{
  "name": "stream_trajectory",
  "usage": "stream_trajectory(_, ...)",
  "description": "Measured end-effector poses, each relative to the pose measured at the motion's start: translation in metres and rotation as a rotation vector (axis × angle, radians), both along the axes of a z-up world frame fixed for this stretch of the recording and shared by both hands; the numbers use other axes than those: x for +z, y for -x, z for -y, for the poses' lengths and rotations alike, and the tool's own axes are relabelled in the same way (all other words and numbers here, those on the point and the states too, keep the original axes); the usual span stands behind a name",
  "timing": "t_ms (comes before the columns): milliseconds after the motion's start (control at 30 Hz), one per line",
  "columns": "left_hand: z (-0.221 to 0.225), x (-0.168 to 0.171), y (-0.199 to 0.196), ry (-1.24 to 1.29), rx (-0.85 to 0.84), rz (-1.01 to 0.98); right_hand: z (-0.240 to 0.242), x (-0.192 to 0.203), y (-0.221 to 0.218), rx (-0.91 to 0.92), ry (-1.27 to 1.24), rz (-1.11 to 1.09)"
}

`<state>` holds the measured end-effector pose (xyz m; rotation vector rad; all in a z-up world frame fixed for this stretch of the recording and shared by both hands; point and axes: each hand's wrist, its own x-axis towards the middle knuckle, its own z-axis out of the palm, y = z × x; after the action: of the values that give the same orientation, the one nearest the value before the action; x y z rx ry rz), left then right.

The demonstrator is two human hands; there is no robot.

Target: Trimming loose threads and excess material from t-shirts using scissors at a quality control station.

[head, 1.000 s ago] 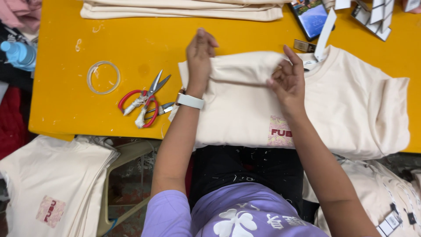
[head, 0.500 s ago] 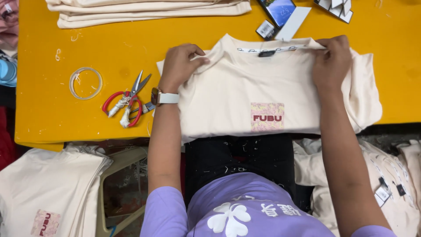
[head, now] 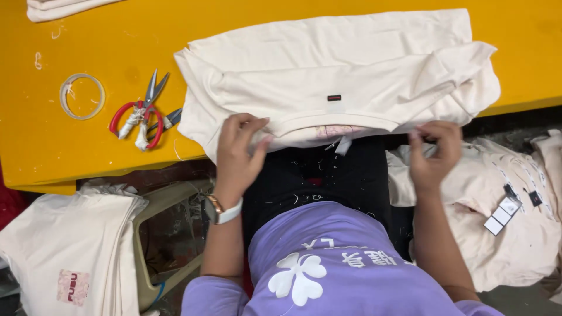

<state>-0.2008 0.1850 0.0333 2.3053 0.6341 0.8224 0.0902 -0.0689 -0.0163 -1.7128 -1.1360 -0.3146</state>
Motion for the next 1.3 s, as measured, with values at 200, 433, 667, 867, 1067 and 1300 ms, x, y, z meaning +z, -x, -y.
stream_trajectory(200,0.037,-0.025,-0.029,-0.079,0.146,-0.117,-0.019,-0.033,0.025,-0.101,-0.118,-0.032)
stream_trajectory(433,0.034,-0.028,-0.035,-0.12,0.205,-0.116,-0.03,-0.027,0.027,-0.152,-0.122,-0.054)
stream_trajectory(667,0.033,-0.033,-0.038,-0.193,0.238,-0.084,-0.036,0.005,0.024,-0.102,-0.093,-0.043)
stream_trajectory(867,0.032,-0.036,-0.04,-0.214,0.26,-0.069,-0.034,-0.002,0.011,-0.054,0.12,0.039)
stream_trajectory(1067,0.028,-0.047,-0.041,-0.264,0.262,-0.082,-0.033,-0.017,0.011,-0.067,0.037,0.033)
stream_trajectory(1300,0.028,-0.039,-0.041,-0.202,0.259,-0.077,-0.039,-0.028,0.014,-0.263,0.089,-0.025)
